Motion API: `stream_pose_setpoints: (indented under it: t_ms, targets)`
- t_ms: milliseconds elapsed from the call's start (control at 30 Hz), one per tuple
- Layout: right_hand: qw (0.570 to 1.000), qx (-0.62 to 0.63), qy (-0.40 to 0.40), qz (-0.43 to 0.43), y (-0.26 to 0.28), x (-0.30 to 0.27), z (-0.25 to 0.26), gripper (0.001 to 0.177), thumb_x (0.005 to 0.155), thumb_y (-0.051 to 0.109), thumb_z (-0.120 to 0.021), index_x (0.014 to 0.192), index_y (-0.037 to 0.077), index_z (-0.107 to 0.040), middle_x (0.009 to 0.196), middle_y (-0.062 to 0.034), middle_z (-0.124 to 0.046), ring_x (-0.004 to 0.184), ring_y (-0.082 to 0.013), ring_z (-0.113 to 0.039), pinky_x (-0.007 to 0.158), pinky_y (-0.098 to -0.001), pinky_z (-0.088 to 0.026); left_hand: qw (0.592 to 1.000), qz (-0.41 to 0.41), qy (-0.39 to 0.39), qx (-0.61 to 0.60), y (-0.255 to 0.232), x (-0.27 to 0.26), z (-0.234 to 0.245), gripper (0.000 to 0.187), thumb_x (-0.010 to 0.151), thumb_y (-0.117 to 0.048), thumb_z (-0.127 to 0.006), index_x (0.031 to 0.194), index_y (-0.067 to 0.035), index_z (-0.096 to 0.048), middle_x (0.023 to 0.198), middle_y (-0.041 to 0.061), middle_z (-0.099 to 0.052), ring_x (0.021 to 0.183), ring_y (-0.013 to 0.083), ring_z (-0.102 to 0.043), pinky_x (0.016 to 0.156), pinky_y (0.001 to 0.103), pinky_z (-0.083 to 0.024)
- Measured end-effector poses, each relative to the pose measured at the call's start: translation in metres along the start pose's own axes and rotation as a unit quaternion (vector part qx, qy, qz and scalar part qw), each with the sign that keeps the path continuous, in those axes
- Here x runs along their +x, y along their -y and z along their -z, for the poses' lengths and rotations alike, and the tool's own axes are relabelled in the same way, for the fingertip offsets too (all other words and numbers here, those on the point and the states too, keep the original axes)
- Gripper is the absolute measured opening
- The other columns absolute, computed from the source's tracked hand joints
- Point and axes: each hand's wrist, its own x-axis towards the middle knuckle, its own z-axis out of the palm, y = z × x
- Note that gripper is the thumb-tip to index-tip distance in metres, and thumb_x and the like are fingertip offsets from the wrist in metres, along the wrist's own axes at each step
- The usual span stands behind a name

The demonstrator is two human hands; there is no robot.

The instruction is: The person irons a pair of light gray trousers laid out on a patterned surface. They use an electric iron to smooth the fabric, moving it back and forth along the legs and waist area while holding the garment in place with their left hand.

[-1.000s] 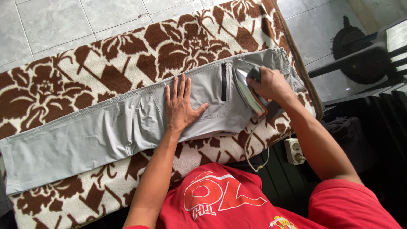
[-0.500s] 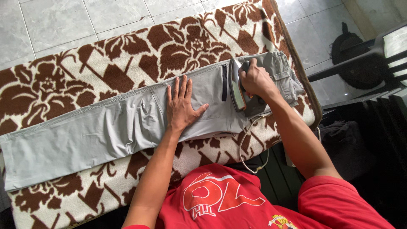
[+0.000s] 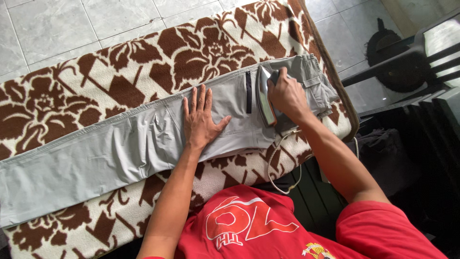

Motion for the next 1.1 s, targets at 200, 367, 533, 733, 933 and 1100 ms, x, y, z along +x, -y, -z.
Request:
stream_pose_setpoints:
  t_ms: [200, 367, 533, 733, 933, 1100]
  targets:
    - [0.998, -0.057, 0.016, 0.012, -0.014, 0.008, 0.018, 0.045, 0.105, 0.035, -0.050, 0.131, -0.001, -0.043, 0.085, -0.0294, -0.071, 0.068, -0.0395, -0.073, 0.055, -0.0466, -0.059, 1.000, 0.002, -0.004, -0.011, -0.001, 0.000, 0.002, 0.115, 0.081, -0.090, -0.040, 0.162, -0.011, -0.019, 0.172, 0.006, -0.008, 0.159, 0.0262, -0.005, 0.127, 0.052, 0.000]
    - [0.994, -0.056, 0.065, -0.069, -0.027, -0.029, 0.035, 0.044, 0.107, 0.038, -0.047, 0.131, 0.002, -0.045, 0.090, -0.0285, -0.073, 0.068, -0.0403, -0.075, 0.054, -0.0505, -0.062, 1.000, 0.004, 0.001, -0.011, -0.003, 0.000, 0.003, 0.115, 0.081, -0.088, -0.044, 0.162, -0.010, -0.018, 0.172, 0.006, -0.008, 0.159, 0.0256, -0.005, 0.127, 0.052, -0.001]
    - [0.998, -0.054, 0.001, -0.030, -0.033, -0.028, 0.026, 0.044, 0.105, 0.035, -0.053, 0.131, 0.000, -0.048, 0.088, -0.0303, -0.072, 0.070, -0.0416, -0.074, 0.055, -0.0498, -0.060, 1.000, 0.001, -0.004, -0.009, -0.004, 0.001, 0.006, 0.115, 0.082, -0.087, -0.045, 0.162, -0.010, -0.018, 0.172, 0.007, -0.007, 0.159, 0.0258, -0.005, 0.127, 0.052, -0.001]
    - [0.996, -0.084, -0.038, 0.002, -0.034, -0.012, 0.023, 0.047, 0.103, 0.039, -0.058, 0.129, 0.001, -0.049, 0.086, -0.0330, -0.068, 0.071, -0.0446, -0.072, 0.056, -0.0516, -0.059, 1.000, 0.009, 0.014, 0.004, -0.004, 0.001, 0.008, 0.114, 0.082, -0.088, -0.043, 0.162, -0.010, -0.019, 0.172, 0.006, -0.007, 0.159, 0.0252, -0.004, 0.127, 0.052, 0.000]
    - [0.997, -0.056, 0.006, -0.059, -0.037, -0.045, 0.038, 0.049, 0.104, 0.041, -0.053, 0.131, 0.000, -0.048, 0.085, -0.0312, -0.071, 0.071, -0.0447, -0.074, 0.061, -0.0542, -0.060, 1.000, 0.004, 0.002, -0.015, -0.006, 0.001, 0.009, 0.114, 0.081, -0.085, -0.047, 0.161, -0.009, -0.022, 0.171, 0.008, -0.008, 0.158, 0.0259, -0.005, 0.127, 0.052, 0.000]
    - [0.994, -0.084, -0.030, -0.066, -0.043, -0.059, 0.049, 0.050, 0.101, 0.043, -0.058, 0.131, 0.004, -0.051, 0.087, -0.0339, -0.069, 0.079, -0.0496, -0.070, 0.068, -0.0589, -0.056, 0.999, -0.002, -0.016, -0.033, -0.009, -0.001, 0.015, 0.112, 0.081, -0.080, -0.053, 0.160, -0.007, -0.024, 0.171, 0.010, -0.012, 0.158, 0.0281, -0.006, 0.126, 0.052, 0.001]
